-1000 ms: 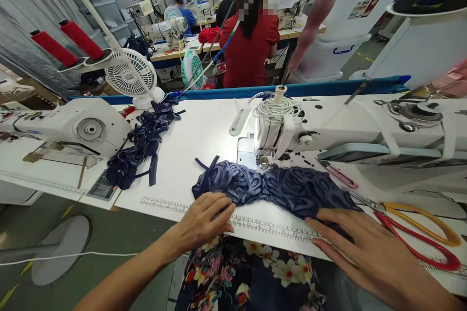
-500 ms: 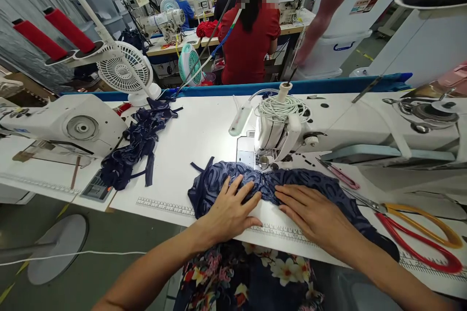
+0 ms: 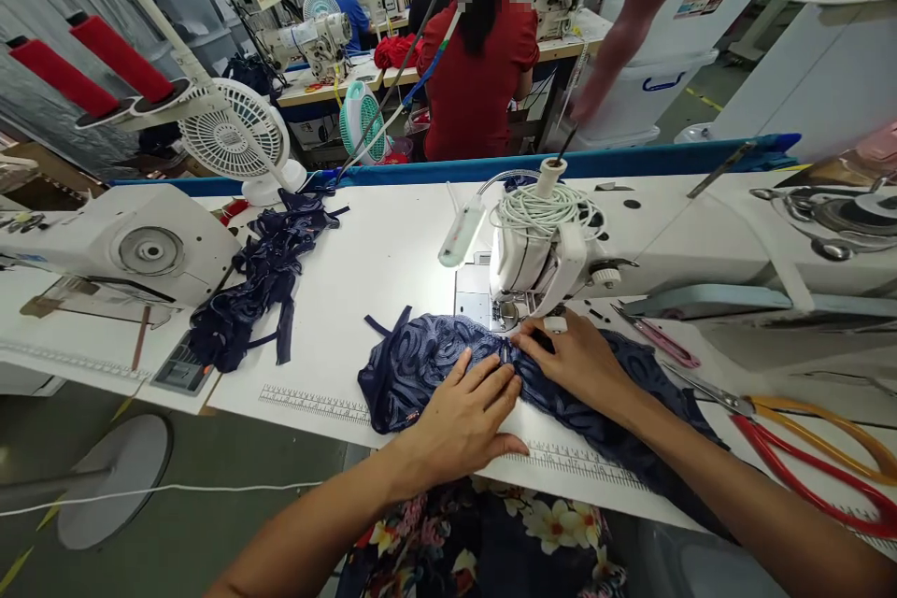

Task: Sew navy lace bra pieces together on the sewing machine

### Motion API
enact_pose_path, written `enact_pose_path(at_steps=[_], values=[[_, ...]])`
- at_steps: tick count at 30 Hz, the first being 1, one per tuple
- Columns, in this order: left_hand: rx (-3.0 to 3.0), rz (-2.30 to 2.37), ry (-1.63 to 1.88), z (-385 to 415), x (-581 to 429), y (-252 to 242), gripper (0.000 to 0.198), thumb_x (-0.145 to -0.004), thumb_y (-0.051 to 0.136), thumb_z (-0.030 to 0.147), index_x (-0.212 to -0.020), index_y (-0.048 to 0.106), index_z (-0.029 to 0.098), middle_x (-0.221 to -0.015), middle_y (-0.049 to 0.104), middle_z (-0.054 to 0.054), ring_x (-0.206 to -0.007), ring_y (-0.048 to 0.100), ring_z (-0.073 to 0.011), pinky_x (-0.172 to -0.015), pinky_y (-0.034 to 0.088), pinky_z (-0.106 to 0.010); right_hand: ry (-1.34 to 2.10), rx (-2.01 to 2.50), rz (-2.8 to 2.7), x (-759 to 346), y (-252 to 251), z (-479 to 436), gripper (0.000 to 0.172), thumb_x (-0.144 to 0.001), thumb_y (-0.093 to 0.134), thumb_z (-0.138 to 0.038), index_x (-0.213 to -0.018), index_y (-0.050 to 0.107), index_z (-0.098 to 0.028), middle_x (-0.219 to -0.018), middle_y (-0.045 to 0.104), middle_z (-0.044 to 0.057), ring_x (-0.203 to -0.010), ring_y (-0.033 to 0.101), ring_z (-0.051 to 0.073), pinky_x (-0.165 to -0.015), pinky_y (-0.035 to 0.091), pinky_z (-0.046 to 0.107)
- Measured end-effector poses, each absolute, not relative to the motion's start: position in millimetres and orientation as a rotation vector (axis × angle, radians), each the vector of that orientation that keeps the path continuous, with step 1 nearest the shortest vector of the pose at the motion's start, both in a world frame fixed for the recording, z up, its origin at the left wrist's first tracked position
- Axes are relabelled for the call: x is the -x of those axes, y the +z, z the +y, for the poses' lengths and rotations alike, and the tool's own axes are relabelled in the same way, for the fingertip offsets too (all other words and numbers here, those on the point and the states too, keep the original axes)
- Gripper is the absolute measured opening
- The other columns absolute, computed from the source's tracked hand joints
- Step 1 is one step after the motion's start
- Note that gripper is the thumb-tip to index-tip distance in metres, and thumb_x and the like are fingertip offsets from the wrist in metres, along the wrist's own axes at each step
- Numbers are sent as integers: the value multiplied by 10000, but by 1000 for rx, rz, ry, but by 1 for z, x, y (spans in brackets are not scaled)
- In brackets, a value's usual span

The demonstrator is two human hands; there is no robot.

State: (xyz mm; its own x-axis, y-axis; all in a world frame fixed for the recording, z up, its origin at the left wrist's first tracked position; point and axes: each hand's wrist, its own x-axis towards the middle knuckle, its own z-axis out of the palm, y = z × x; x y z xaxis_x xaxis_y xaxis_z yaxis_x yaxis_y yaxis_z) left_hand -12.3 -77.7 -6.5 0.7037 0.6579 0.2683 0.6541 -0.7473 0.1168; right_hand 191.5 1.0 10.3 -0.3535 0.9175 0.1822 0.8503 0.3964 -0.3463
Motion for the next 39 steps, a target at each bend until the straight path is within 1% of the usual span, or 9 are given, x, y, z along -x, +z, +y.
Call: enact_pose_path(at_steps=[4,9,16,19,21,25,29,32,39], values=[[-2920,1097,515,-79,9,-8,717,-936,396,639,-1366,479,71,-1394,548,-161,-1419,354,-329,-1208,227,-527,335,1580,-2283,-180,9,4,344,-862,536,-563,-745,542,-239,-737,649,21,-754,614,233,-737,412,373],[-2899,1106,466,-82,7,-7,766,-920,381,677,-1401,450,84,-1431,512,-161,-1426,328,-365,-1192,223,-579,422,1612,-2248,-171,4,7,345,-863,534,-555,-717,498,-245,-730,654,-3,-785,618,229,-784,396,393],[-2892,1146,414,-85,8,-5,781,-912,378,691,-1431,418,109,-1445,492,-173,-1414,342,-373,-1173,125,-668,425,1623,-2207,-169,-1,8,353,-920,448,-530,-745,518,-232,-796,674,20,-846,624,239,-848,390,427],[-2873,1173,379,-88,9,0,763,-922,371,680,-1440,402,121,-1453,483,-178,-1405,359,-360,-1158,89,-697,414,1531,-2251,-178,1,8,314,-944,430,-467,-790,582,-239,-822,681,17,-829,632,216,-809,423,379],[-2854,1181,370,-90,9,4,747,-932,360,670,-1441,397,125,-1456,482,-171,-1401,365,-350,-1156,79,-702,385,1469,-2272,-187,6,3,309,-964,397,-411,-861,628,-233,-883,686,43,-847,633,215,-789,447,360],[-2841,1164,451,-84,8,11,644,-959,392,605,-1386,458,127,-1389,554,-150,-1374,416,-299,-1188,133,-641,262,1323,-2311,-200,15,-17,331,-988,354,-315,-1030,658,-190,-990,680,109,-942,621,243,-860,468,396],[-2869,1225,557,-65,6,10,371,-1005,435,355,-1251,563,109,-1274,629,-138,-1312,495,-244,-1205,234,-520,99,1000,-2437,-201,12,-33,284,-975,409,-217,-1110,660,-208,-1118,686,84,-1028,629,215,-916,483,382],[-2898,1271,533,-54,8,4,309,-1011,418,278,-1212,583,112,-1240,648,-129,-1250,551,-241,-1197,240,-539,-10,996,-2479,-202,7,-35,254,-958,471,-216,-1107,676,-199,-1103,702,86,-1028,638,234,-895,480,401],[-2891,1290,567,-55,14,-8,348,-1019,407,326,-1274,552,138,-1302,627,-106,-1252,540,-250,-1205,164,-586,24,1036,-2512,-205,10,-29,259,-980,442,-206,-1121,659,-201,-1077,699,69,-979,626,209,-882,443,376]])
